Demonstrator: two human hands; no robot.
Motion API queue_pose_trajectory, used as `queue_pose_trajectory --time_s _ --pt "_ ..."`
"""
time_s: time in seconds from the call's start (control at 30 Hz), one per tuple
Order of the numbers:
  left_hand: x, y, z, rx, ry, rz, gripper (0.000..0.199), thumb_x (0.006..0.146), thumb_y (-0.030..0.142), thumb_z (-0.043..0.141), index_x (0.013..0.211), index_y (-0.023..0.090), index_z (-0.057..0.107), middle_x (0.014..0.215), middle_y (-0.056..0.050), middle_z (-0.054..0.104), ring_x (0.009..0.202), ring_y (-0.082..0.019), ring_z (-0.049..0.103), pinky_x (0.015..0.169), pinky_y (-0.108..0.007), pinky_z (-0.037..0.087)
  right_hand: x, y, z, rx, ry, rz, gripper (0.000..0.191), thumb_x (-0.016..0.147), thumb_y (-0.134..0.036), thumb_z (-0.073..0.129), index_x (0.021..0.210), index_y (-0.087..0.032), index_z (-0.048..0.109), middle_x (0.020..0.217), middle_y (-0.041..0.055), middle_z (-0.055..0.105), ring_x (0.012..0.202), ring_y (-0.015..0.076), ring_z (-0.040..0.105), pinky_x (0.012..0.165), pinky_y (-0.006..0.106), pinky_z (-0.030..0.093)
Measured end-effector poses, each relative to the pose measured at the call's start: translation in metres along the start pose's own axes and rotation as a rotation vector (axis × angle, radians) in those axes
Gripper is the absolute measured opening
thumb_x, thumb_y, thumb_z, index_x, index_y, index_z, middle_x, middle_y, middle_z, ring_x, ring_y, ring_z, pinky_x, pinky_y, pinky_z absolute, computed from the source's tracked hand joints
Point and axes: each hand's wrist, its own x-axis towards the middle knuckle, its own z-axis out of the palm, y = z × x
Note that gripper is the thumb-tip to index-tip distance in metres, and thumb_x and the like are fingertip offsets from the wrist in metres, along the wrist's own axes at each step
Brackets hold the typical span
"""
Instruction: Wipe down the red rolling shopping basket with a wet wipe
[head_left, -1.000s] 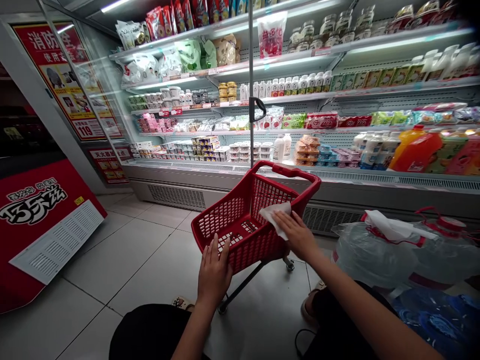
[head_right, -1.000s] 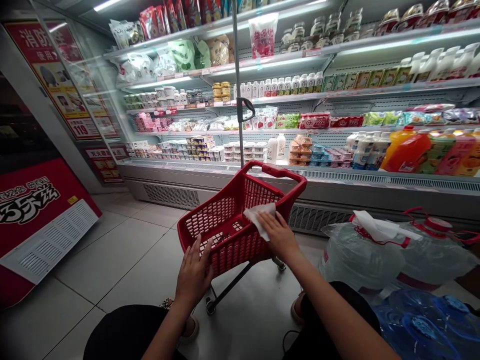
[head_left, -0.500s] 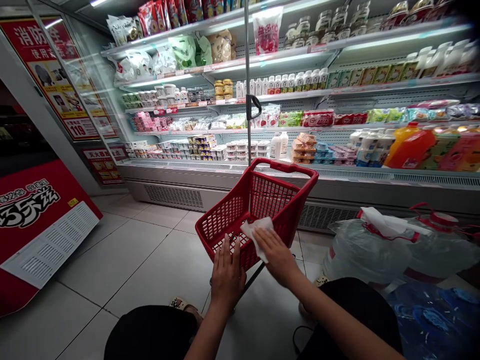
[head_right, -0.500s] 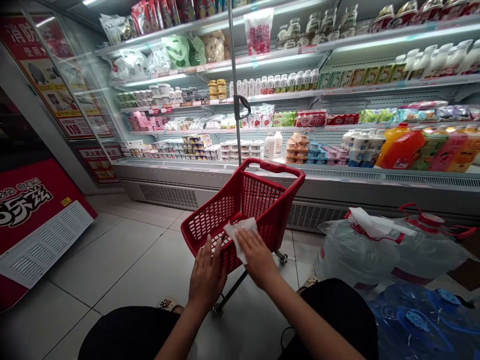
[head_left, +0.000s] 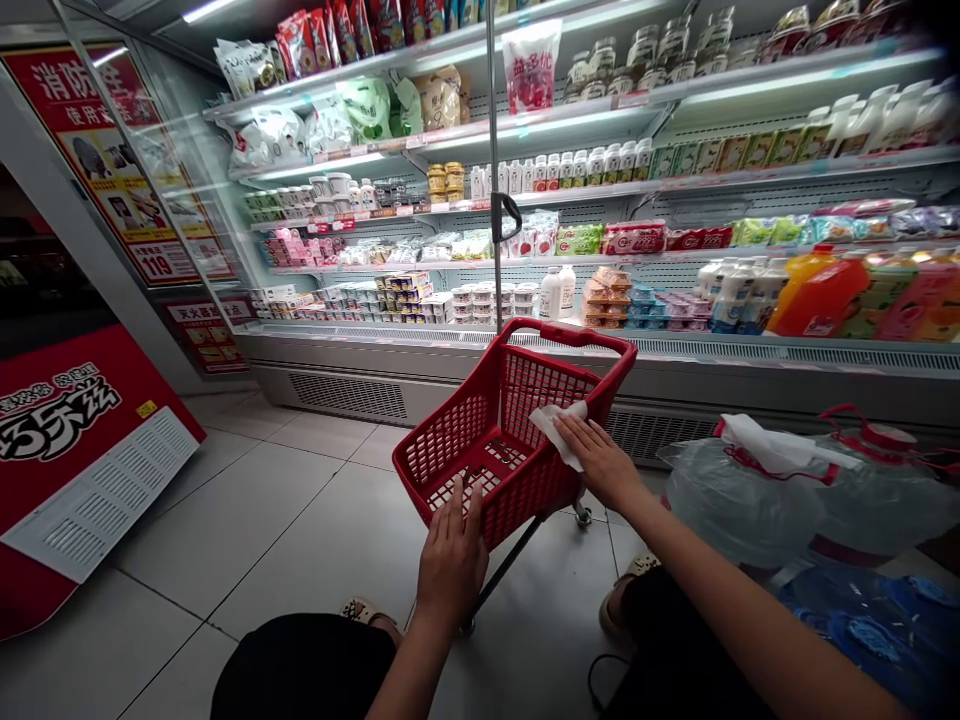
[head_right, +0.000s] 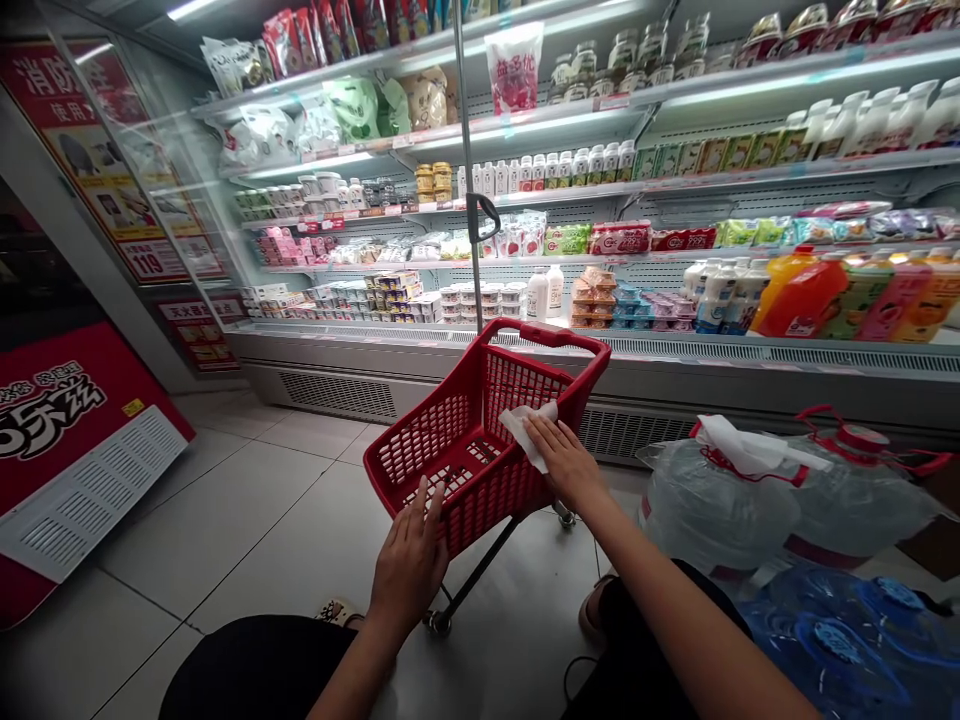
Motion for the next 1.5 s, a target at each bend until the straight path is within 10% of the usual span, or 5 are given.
queue_pose_trajectory --time_s 0.37,0.53,0.77,1.27,1.5 --pt "-0.008 0.022 -0.003 -0.088 0.050 -0.007 0.087 0.097 0.014 0.049 0.170 0.027 0.003 0.174 -0.009 0.020 0.148 -0.031 0.047 0.117 -0.049 0.046 -0.011 -0.071 -0.001 0.163 -0.002 0.021 0.080 0.100 -0.023 0.046 0.170 -0.021 0.007 0.172 0.0059 0.027 0.159 0.0216 0.023 0.128 0.047 0.029" --pt "0.004 -0.023 -0.015 -0.183 -0.049 0.058 0.086 0.101 0.038 0.055 0.170 0.027 0.005 0.173 -0.008 0.026 0.149 -0.029 0.046 0.117 -0.046 0.046 -0.028 -0.110 -0.017 0.223 -0.036 -0.137 0.091 0.088 -0.006 0.044 0.169 -0.024 0.007 0.174 0.0021 0.021 0.160 0.0189 0.020 0.130 0.045 0.025" --pt "0.014 -0.099 -0.023 -0.141 -0.192 0.252 0.091 0.097 0.064 0.059 0.169 0.035 0.011 0.172 -0.005 0.031 0.154 -0.033 0.036 0.126 -0.055 0.031 -0.013 -0.067 -0.006 0.181 -0.014 -0.121 0.081 0.100 -0.017 0.044 0.169 -0.026 0.001 0.173 0.0053 0.025 0.158 0.0200 0.026 0.130 0.047 0.024" --pt "0.020 -0.014 -0.001 -0.103 -0.123 0.273 0.098 0.097 0.061 0.060 0.170 0.025 0.005 0.176 -0.009 0.014 0.161 -0.030 0.019 0.130 -0.052 0.018 -0.013 -0.109 -0.006 0.284 0.011 -0.011 0.074 0.100 -0.025 0.047 0.169 -0.022 0.018 0.169 0.0084 0.035 0.157 0.0244 0.031 0.128 0.051 0.030" --pt "0.027 -0.033 -0.013 -0.100 -0.193 0.343 0.095 0.100 0.063 0.055 0.169 0.026 0.002 0.176 -0.007 0.013 0.162 -0.025 0.018 0.131 -0.044 0.020 -0.058 -0.126 -0.033 0.304 -0.066 -0.167 0.088 0.090 -0.013 0.049 0.169 -0.026 0.012 0.172 0.0024 0.029 0.158 0.0218 0.027 0.129 0.048 0.028"
